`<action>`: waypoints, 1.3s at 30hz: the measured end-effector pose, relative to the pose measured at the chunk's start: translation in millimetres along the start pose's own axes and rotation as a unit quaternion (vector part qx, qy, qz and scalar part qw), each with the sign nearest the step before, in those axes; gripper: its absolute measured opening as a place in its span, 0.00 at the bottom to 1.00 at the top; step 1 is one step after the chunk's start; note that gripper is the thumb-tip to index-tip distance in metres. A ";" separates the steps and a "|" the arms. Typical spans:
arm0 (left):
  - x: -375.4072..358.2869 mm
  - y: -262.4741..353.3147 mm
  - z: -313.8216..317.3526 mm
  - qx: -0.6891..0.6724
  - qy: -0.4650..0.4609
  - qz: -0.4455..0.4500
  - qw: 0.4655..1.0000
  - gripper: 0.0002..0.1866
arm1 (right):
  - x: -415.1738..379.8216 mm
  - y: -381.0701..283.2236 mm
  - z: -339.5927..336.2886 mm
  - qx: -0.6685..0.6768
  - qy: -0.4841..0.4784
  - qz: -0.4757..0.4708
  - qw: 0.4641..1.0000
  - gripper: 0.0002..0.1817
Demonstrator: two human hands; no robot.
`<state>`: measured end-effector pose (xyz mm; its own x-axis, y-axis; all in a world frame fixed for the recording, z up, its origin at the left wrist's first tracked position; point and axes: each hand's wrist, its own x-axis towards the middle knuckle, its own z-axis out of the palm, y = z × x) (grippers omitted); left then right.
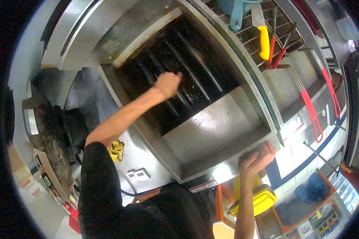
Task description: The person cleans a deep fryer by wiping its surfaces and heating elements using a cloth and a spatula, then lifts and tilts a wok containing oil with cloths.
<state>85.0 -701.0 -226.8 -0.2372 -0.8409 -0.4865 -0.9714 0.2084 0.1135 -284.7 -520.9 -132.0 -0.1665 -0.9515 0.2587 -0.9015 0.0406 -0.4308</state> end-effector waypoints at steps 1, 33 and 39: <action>8.8 -14.6 -2.4 0.025 0.019 -0.017 0.999 0.24 | -0.8 0.3 -0.5 0.003 0.001 0.000 1.000 0.18; 55.6 -37.8 36.1 0.081 0.000 -0.079 0.994 0.17 | 4.4 -1.6 -3.3 0.002 0.001 0.019 1.000 0.15; 7.5 25.9 24.2 0.036 -0.073 0.004 0.997 0.26 | 6.0 -4.5 -4.4 0.008 0.011 0.025 1.000 0.15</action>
<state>58.3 -689.8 -248.5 -0.2369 -0.7585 -0.6071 -0.9651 0.2554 0.0576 -283.4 -525.5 -124.7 -0.2205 -0.9417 0.2542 -0.8855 0.0839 -0.4570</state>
